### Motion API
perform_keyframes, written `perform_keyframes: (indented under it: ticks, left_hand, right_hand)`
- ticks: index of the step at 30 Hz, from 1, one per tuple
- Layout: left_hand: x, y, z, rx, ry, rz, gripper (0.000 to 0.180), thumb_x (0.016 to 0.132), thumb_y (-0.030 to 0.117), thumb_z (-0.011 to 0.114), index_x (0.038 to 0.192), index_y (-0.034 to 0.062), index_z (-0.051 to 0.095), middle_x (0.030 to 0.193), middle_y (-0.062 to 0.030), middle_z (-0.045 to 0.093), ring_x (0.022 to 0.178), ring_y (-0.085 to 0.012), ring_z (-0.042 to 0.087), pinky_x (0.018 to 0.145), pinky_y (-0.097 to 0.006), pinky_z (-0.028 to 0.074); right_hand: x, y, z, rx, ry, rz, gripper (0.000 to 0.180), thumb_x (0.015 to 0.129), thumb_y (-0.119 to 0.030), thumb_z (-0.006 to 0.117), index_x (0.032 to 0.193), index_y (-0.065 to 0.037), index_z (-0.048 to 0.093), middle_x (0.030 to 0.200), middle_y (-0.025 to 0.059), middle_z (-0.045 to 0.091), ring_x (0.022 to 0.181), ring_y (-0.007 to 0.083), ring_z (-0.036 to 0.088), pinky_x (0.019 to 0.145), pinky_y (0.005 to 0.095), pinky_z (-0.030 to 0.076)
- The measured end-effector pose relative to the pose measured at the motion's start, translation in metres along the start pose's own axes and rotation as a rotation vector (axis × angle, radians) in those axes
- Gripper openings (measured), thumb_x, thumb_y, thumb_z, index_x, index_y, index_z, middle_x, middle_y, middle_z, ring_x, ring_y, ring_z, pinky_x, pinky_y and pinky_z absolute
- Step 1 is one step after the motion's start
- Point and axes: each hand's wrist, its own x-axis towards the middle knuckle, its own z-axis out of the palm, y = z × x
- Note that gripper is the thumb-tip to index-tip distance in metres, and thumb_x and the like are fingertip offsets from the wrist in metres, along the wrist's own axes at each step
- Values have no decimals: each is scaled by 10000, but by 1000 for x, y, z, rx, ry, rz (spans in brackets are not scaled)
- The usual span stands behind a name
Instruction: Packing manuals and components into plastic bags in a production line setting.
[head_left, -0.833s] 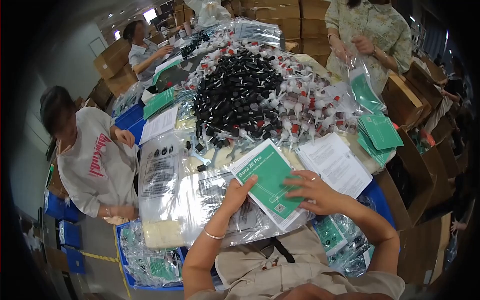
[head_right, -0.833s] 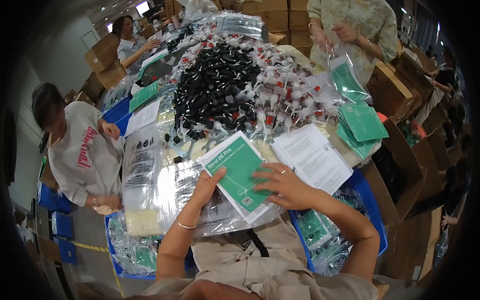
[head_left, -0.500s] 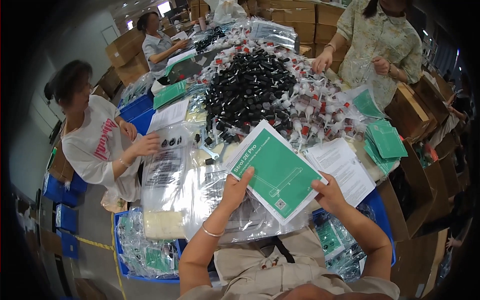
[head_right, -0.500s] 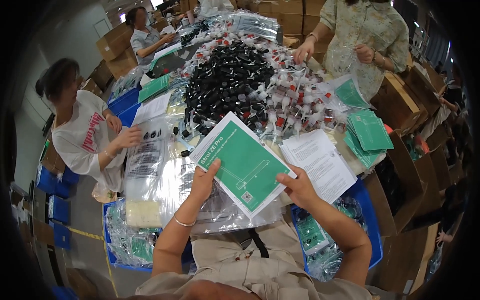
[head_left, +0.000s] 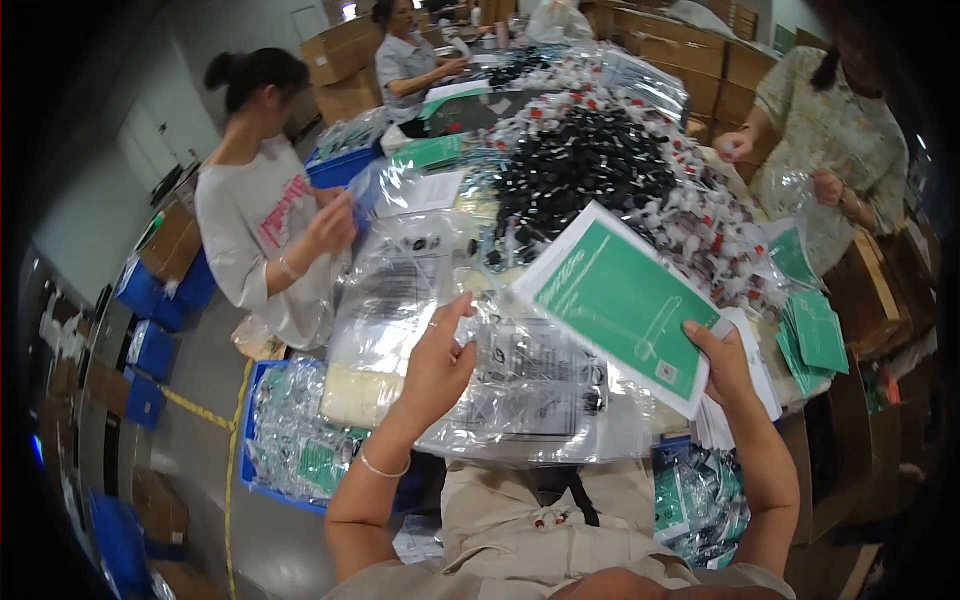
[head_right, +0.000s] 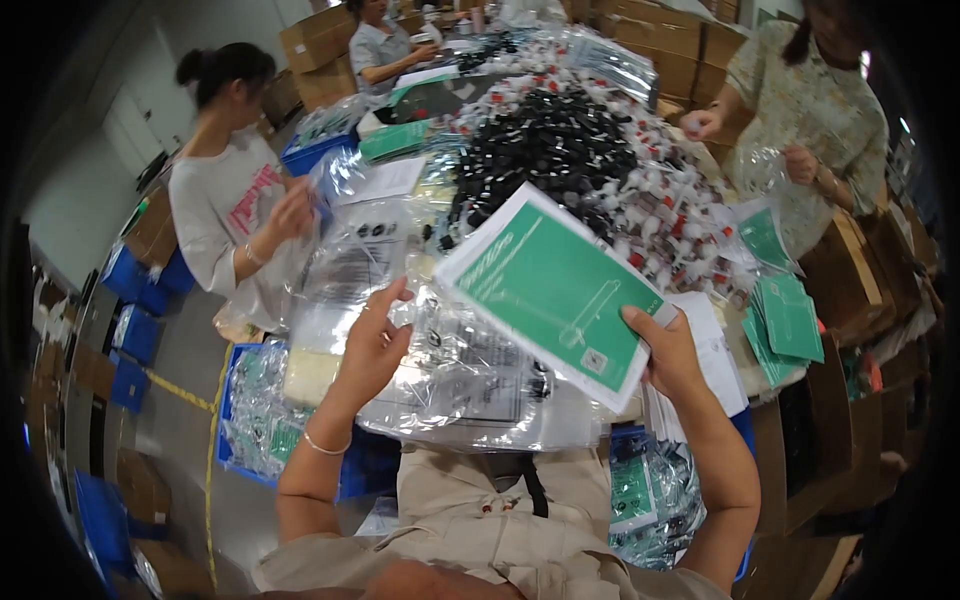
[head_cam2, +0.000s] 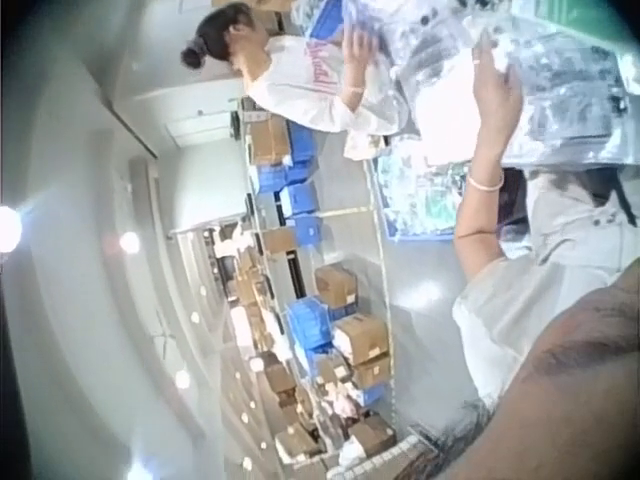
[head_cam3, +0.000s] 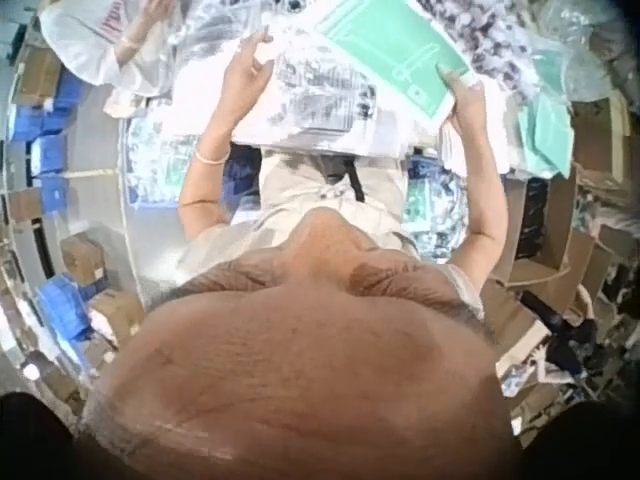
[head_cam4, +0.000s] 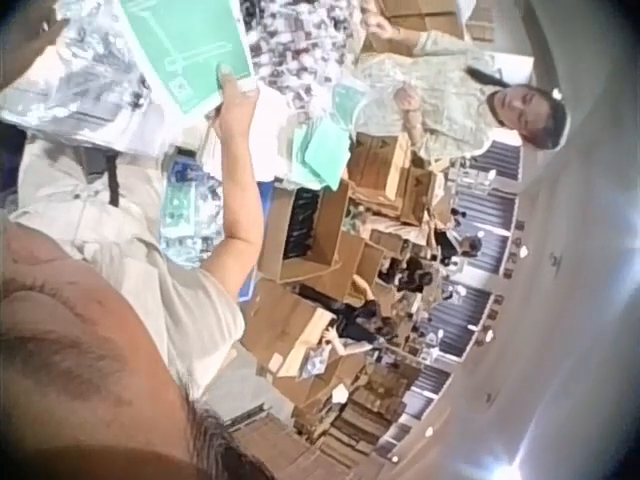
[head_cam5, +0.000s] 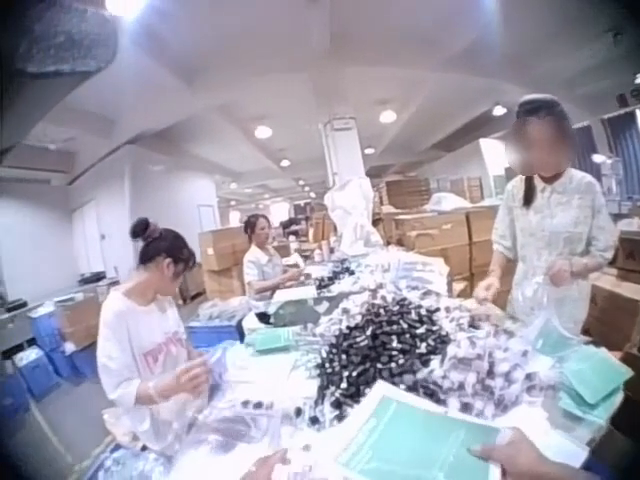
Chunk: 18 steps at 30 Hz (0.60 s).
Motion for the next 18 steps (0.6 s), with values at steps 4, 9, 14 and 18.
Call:
perform_keyframes:
  ticks: [4, 9, 14, 18]
  left_hand:
    - [-30, 33, -65, 596, 56, 75, 713, 732, -38, 531, 1392, 34, 271, 1346, -193, 429, 807, -363, 623, 578, -393, 504]
    - [-70, 81, -97, 805, -95, -83, 773, 689, -50, 516, 1406, -8, 230, 1451, -191, 303, 703, -318, 618, 513, -402, 484]
    - [-111, 81, -82, 888, -234, -76, 780, 648, -71, 524, 1388, -26, 283, 1487, -171, 250, 630, -238, 592, 478, -348, 461]
    - [-129, 68, -62, 827, -264, -81, 786, 631, -68, 533, 1377, -59, 287, 1478, -219, 240, 606, -221, 587, 462, -325, 451]
  right_hand:
    - [-6, -26, 29, -224, -524, 277, 195, 859, -136, 611, 994, 6, 612, 744, 36, 637, 478, 97, 566, 390, 232, 448]
    - [0, -14, 103, -389, -891, 487, 205, 907, -178, 556, 957, 6, 629, 736, 44, 640, 568, 97, 589, 506, 248, 486]
    - [8, 31, 123, -63, -532, 302, 219, 917, -178, 537, 907, 25, 618, 730, 40, 636, 611, 99, 593, 542, 251, 478]
    - [-1, 57, 111, -567, -647, 51, 232, 935, -172, 515, 903, 26, 633, 745, -19, 611, 674, 44, 527, 570, 230, 429]
